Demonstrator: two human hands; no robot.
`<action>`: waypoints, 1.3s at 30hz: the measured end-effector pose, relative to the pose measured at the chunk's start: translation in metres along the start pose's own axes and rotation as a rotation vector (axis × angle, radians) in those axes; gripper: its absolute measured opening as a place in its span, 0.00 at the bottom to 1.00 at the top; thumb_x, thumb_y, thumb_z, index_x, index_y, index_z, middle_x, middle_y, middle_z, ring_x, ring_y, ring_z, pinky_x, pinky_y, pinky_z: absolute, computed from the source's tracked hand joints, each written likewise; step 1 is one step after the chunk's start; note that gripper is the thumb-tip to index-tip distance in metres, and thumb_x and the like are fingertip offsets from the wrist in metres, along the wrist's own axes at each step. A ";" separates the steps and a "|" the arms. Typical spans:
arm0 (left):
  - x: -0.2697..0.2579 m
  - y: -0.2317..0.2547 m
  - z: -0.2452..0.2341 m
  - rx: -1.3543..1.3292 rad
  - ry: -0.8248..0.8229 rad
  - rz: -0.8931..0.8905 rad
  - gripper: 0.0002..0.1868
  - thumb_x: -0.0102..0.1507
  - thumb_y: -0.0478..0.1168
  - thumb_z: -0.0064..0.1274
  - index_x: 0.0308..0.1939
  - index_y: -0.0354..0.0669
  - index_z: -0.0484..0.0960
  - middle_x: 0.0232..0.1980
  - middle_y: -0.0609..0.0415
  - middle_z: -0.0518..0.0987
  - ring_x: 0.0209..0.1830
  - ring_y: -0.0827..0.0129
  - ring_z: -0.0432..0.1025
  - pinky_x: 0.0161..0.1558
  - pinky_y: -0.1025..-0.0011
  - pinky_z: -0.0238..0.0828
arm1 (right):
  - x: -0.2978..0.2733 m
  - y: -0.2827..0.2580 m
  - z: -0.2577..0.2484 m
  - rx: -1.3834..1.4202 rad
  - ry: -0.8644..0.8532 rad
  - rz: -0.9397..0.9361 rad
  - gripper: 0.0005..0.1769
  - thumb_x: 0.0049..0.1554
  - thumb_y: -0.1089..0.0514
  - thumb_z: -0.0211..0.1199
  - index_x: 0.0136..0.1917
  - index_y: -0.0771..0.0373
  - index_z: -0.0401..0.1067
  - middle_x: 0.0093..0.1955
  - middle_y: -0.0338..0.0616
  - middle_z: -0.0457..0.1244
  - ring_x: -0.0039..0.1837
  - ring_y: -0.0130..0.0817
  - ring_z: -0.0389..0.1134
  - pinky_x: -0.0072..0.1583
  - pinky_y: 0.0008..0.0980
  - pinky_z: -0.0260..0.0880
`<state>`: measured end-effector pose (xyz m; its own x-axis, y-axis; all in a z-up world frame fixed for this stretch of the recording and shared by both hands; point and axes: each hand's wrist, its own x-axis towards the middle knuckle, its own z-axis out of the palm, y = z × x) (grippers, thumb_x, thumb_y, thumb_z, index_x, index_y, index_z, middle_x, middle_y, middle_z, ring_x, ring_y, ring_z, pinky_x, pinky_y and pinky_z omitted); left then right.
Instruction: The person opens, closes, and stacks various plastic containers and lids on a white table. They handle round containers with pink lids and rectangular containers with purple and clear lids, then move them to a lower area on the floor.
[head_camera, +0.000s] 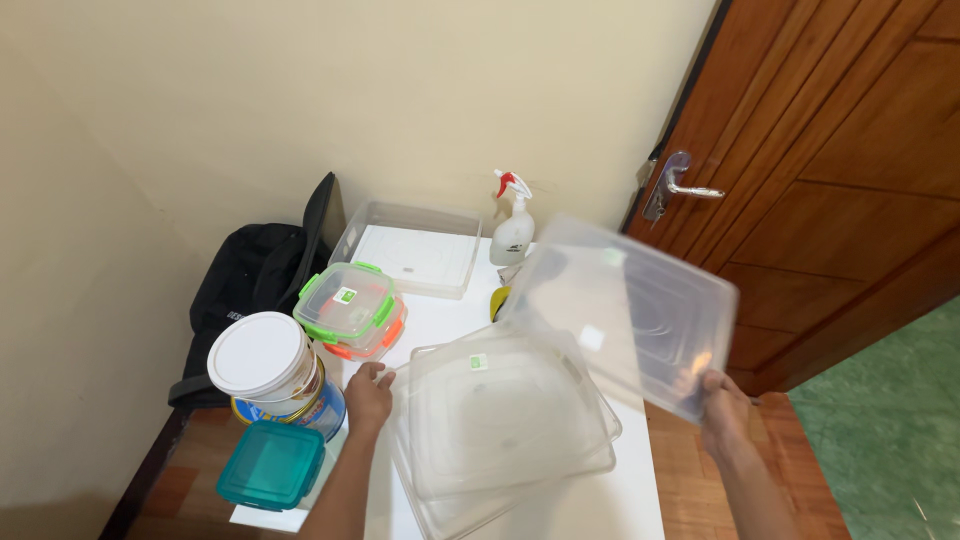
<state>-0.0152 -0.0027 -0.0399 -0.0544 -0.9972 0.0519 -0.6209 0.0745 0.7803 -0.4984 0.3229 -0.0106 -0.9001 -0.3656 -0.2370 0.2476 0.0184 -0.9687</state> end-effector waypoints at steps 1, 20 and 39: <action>-0.006 0.002 0.002 0.011 0.047 -0.018 0.15 0.64 0.39 0.59 0.54 0.39 0.82 0.52 0.35 0.81 0.52 0.45 0.77 0.55 0.57 0.72 | -0.006 -0.009 0.005 -0.085 -0.036 0.007 0.18 0.70 0.54 0.54 0.66 0.67 0.72 0.59 0.47 0.66 0.57 0.34 0.67 0.60 0.37 0.70; -0.089 0.069 -0.047 -0.743 -0.076 -0.493 0.25 0.75 0.52 0.28 0.51 0.34 0.74 0.32 0.43 0.80 0.29 0.59 0.75 0.38 0.62 0.73 | -0.078 -0.046 0.122 -0.889 -0.337 -0.292 0.13 0.60 0.54 0.63 0.53 0.63 0.82 0.39 0.45 0.73 0.43 0.30 0.74 0.49 0.31 0.72; -0.097 0.045 -0.041 0.092 0.175 -0.288 0.14 0.66 0.35 0.50 0.53 0.28 0.76 0.57 0.30 0.74 0.54 0.36 0.73 0.54 0.50 0.71 | -0.033 -0.103 0.104 -0.218 -0.193 -0.113 0.23 0.72 0.44 0.47 0.49 0.65 0.70 0.34 0.37 0.58 0.33 0.27 0.54 0.37 0.30 0.57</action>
<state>-0.0061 0.0975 0.0159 0.2634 -0.9634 -0.0504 -0.6596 -0.2180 0.7193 -0.4566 0.2359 0.1046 -0.8274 -0.5467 -0.1284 0.0479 0.1591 -0.9861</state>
